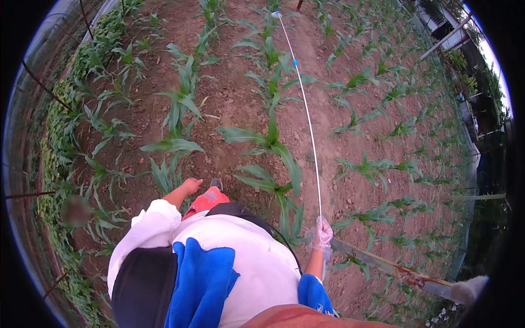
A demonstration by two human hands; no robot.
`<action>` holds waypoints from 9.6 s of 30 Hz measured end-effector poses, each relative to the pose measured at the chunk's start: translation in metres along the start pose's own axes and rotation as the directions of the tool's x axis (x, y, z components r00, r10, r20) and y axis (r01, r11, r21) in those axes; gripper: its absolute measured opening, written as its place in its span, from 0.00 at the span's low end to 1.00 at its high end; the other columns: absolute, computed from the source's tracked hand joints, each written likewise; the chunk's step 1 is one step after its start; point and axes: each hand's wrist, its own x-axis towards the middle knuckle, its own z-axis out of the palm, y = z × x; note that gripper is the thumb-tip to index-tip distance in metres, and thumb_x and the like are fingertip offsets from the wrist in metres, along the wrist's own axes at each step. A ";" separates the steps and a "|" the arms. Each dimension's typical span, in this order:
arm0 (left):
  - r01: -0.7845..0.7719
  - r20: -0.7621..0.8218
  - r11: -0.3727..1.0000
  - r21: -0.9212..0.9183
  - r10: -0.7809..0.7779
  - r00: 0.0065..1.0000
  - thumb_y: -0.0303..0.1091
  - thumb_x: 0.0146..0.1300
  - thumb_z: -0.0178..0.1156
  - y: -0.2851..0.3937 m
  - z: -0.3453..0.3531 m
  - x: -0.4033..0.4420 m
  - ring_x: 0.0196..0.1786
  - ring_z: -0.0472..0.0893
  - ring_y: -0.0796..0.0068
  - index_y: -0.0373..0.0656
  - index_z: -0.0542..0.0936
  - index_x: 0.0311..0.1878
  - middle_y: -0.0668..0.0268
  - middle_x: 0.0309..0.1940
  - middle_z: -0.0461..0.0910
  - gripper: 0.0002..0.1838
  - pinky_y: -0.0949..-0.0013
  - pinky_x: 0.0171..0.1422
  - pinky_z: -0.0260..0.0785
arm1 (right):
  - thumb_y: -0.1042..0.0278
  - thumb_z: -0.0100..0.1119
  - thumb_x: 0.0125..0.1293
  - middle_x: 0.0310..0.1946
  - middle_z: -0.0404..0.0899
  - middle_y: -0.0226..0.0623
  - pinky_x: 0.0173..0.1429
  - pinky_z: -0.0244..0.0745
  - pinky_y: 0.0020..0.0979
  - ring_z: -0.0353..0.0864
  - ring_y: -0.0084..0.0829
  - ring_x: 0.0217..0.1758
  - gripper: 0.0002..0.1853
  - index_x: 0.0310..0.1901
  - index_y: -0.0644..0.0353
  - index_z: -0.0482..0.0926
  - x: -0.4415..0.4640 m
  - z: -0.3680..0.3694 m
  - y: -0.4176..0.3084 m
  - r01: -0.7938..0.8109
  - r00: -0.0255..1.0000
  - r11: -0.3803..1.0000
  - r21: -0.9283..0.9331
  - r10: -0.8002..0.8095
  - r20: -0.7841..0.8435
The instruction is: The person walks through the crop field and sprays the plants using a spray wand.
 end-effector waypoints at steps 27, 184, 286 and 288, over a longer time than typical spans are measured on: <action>0.242 0.006 0.737 -0.631 -0.308 0.951 0.46 0.47 0.44 -0.012 -0.150 0.095 0.17 0.65 0.81 0.42 0.67 0.35 0.69 0.20 0.68 0.18 0.79 0.19 0.57 | 0.69 0.54 0.43 0.15 0.68 0.25 0.22 0.58 0.14 0.62 0.13 0.17 0.07 0.23 0.64 0.73 0.212 0.270 -0.099 0.046 0.998 0.995 0.089 -0.050 0.034; -0.099 -0.099 0.994 0.045 0.103 0.990 0.47 0.48 0.40 -0.386 0.334 -0.477 0.15 0.67 0.73 0.38 0.69 0.16 0.63 0.12 0.68 0.21 0.73 0.20 0.59 | 0.73 0.51 0.44 0.27 0.71 0.32 0.35 0.62 0.16 0.67 0.17 0.29 0.11 0.32 0.67 0.70 -0.327 -0.320 0.153 0.051 0.906 0.999 -0.007 -0.043 0.421; 0.227 0.075 0.382 -0.896 -0.373 0.925 0.42 0.48 0.46 -0.414 0.351 -0.537 0.14 0.65 0.81 0.43 0.66 0.28 0.68 0.17 0.68 0.12 0.78 0.14 0.55 | 0.75 0.44 0.48 0.16 0.65 0.28 0.12 0.57 0.19 0.62 0.19 0.12 0.12 0.37 0.60 0.67 -0.124 -0.082 0.081 0.235 0.971 0.968 0.090 -0.239 0.032; 0.210 0.058 0.422 -0.882 -0.344 0.937 0.43 0.48 0.46 -0.394 0.342 -0.529 0.14 0.65 0.83 0.43 0.66 0.29 0.68 0.18 0.68 0.13 0.80 0.14 0.55 | 0.74 0.44 0.48 0.16 0.65 0.29 0.12 0.58 0.19 0.62 0.20 0.12 0.11 0.36 0.60 0.67 -0.112 -0.088 0.082 0.260 0.966 0.963 0.069 -0.260 -0.015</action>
